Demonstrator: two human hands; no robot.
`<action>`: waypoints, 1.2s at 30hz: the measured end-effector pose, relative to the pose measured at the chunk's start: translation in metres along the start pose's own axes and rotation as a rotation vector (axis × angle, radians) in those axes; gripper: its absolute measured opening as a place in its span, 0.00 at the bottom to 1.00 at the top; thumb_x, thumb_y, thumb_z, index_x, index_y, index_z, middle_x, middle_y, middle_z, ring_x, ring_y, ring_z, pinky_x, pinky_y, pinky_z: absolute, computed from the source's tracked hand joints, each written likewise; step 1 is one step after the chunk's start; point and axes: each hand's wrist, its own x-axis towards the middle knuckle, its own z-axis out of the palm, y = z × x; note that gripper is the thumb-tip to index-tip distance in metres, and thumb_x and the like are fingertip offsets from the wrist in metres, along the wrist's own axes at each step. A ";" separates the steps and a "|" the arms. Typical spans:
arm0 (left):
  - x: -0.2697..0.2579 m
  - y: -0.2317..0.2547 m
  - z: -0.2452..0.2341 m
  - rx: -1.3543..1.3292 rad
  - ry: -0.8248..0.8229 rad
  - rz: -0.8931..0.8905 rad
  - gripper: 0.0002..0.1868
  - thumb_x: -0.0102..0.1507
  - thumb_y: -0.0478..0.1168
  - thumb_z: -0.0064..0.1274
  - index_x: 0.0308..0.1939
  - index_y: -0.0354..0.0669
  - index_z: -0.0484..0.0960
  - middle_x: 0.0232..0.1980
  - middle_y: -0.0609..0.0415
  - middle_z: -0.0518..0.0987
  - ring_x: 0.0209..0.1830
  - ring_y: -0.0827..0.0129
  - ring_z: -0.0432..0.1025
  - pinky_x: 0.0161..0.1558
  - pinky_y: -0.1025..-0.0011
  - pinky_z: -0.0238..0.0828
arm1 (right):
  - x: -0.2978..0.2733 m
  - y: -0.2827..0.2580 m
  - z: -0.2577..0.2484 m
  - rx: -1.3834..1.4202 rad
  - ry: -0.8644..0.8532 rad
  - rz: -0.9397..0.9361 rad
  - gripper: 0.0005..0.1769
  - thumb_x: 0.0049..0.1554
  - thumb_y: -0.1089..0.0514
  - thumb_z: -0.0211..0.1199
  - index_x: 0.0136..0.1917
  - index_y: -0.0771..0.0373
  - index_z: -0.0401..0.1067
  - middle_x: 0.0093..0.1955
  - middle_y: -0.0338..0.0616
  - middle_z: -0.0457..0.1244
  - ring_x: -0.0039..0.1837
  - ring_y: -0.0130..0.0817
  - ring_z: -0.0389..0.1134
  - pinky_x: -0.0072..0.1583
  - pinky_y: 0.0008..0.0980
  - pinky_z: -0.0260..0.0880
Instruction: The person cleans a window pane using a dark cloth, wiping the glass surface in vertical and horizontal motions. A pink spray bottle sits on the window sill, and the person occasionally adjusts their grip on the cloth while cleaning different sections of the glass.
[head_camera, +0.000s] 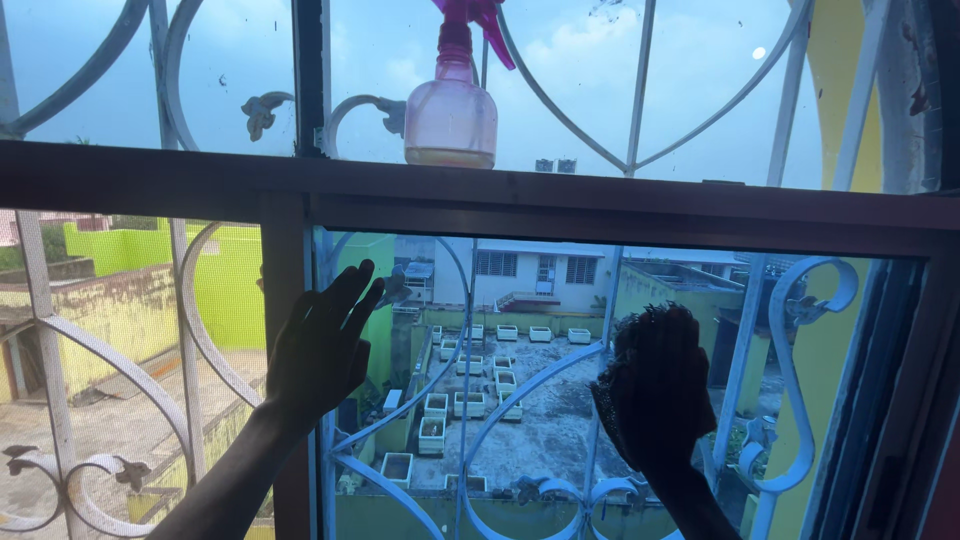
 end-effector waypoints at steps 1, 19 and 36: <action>0.001 0.000 0.002 0.006 -0.012 -0.005 0.39 0.54 0.37 0.54 0.72 0.44 0.68 0.80 0.51 0.59 0.77 0.65 0.57 0.67 0.58 0.59 | -0.001 -0.006 0.000 -0.045 -0.018 -0.049 0.40 0.56 0.49 0.51 0.77 0.67 0.50 0.82 0.64 0.40 0.84 0.61 0.37 0.77 0.59 0.40; -0.002 0.000 0.005 -0.007 -0.001 -0.015 0.42 0.51 0.34 0.50 0.73 0.44 0.67 0.80 0.51 0.59 0.77 0.65 0.57 0.69 0.59 0.58 | -0.006 -0.121 0.021 0.188 -0.122 -0.104 0.37 0.47 0.50 0.68 0.68 0.59 0.64 0.74 0.57 0.54 0.80 0.59 0.48 0.75 0.60 0.48; -0.003 -0.002 0.009 -0.058 0.040 0.002 0.41 0.50 0.32 0.45 0.71 0.39 0.70 0.79 0.46 0.62 0.77 0.61 0.60 0.67 0.60 0.61 | -0.016 -0.204 0.026 0.433 -0.033 -0.230 0.37 0.47 0.55 0.68 0.69 0.62 0.67 0.72 0.58 0.57 0.76 0.58 0.53 0.71 0.57 0.55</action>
